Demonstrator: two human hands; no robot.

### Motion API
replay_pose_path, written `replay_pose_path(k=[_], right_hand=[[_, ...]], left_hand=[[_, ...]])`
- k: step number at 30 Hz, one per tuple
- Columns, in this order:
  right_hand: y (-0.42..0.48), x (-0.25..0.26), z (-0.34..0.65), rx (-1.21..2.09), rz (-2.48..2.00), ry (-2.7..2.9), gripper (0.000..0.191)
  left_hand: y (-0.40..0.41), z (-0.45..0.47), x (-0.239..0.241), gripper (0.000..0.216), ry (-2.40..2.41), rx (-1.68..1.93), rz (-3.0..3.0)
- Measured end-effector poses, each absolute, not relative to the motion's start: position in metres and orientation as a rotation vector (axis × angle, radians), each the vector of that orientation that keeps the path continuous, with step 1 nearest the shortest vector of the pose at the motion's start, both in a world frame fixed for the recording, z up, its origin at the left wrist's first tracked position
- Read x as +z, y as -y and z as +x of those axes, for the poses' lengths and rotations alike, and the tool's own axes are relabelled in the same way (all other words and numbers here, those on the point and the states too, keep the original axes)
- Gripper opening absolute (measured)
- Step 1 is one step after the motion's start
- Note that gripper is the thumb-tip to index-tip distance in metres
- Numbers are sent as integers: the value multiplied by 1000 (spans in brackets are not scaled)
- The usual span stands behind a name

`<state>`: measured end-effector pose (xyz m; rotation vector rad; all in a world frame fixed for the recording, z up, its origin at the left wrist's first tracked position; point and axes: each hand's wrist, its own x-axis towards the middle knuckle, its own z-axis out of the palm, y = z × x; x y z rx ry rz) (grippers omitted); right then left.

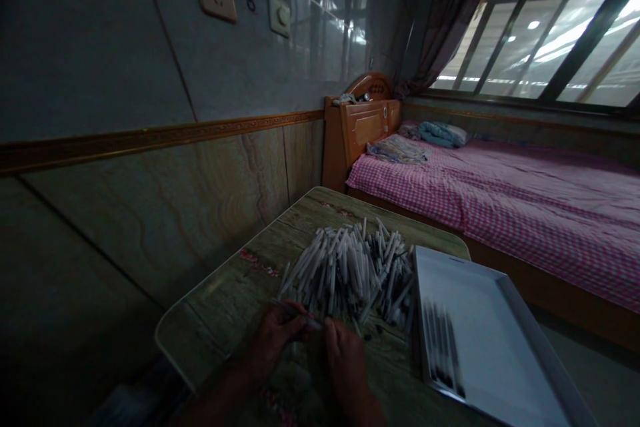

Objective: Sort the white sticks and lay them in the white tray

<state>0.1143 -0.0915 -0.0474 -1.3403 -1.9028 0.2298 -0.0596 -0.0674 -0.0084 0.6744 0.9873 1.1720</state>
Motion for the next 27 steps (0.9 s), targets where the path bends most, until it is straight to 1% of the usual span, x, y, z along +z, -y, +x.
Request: replay_pose_path(k=[2, 6, 9, 12, 15, 18, 20, 25, 27], right_hand=[[93, -44, 113, 235, -1350, 1910, 25], [95, -40, 112, 388, -1360, 1895, 26], [95, -46, 116, 328, -1309, 1896, 27], [93, -49, 119, 285, -1238, 1918, 32], [93, -41, 117, 405, -1289, 1913, 36], [96, -33, 111, 537, -1370, 1834, 30], [98, -33, 108, 583, -1386, 1800, 29], [98, -37, 107, 637, -1414, 1775, 45], [97, -34, 107, 635, -1406, 1797, 44]], left_hand=[[66, -60, -10, 45, -998, 1187, 644], [66, -61, -12, 45, -1000, 1200, 639], [67, -60, -12, 47, -999, 1149, 676], [68, -59, -12, 49, -1014, 1115, 698], [67, -60, -10, 49, -1041, 1140, 669], [67, -61, -6, 50, -1045, 1159, 646], [68, -61, -3, 49, -1034, 1135, 671], [70, -60, -2, 48, -1039, 1117, 706], [69, -60, -4, 49, -1057, 1132, 697]])
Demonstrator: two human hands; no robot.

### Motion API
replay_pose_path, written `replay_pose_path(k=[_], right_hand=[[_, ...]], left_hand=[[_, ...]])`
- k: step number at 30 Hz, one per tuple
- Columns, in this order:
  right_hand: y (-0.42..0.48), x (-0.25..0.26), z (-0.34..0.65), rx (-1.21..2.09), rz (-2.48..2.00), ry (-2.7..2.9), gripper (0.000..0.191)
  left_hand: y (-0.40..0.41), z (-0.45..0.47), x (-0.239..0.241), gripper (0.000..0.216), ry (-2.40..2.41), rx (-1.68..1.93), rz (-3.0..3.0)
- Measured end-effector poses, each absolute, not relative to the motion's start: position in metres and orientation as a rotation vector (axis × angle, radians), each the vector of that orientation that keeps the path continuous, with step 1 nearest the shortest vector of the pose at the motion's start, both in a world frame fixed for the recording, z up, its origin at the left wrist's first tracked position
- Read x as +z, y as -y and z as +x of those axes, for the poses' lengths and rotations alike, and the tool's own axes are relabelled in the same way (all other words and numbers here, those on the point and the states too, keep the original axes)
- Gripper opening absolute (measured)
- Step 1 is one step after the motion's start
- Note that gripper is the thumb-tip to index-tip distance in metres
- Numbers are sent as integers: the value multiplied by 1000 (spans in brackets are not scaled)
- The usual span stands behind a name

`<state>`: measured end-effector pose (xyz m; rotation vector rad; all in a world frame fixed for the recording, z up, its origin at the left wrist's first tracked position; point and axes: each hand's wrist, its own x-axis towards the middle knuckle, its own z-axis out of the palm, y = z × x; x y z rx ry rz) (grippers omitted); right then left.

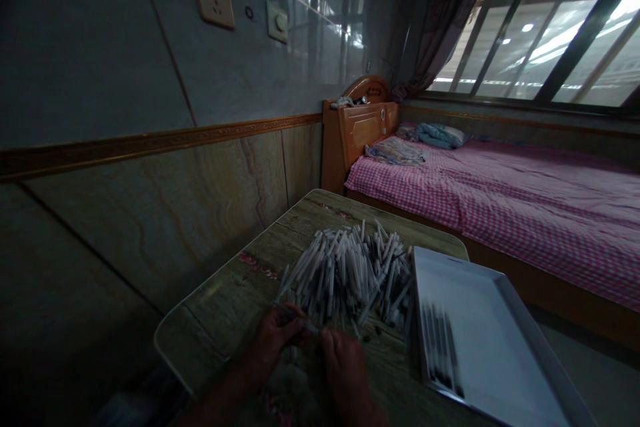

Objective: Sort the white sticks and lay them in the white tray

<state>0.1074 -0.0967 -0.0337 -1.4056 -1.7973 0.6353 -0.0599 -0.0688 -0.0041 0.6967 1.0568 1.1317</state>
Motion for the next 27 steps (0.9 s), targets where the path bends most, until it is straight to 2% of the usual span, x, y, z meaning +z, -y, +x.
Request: replay_pose_path(k=[3, 10, 16, 21, 27], right_hand=[[96, -28, 108, 558, -1399, 1814, 38], [93, -35, 110, 574, -1402, 1819, 53], [98, -34, 108, 523, -1422, 1849, 39], [101, -41, 105, 443, -1330, 1882, 39], [98, -50, 103, 492, -1362, 1796, 38]], left_hand=[[69, -60, -6, 49, -1057, 1137, 696], [71, -58, -6, 47, -1064, 1076, 780], [68, -59, -11, 52, -1098, 1167, 710], [71, -61, -7, 52, -1068, 1139, 753], [69, -60, -10, 48, -1116, 1163, 814]])
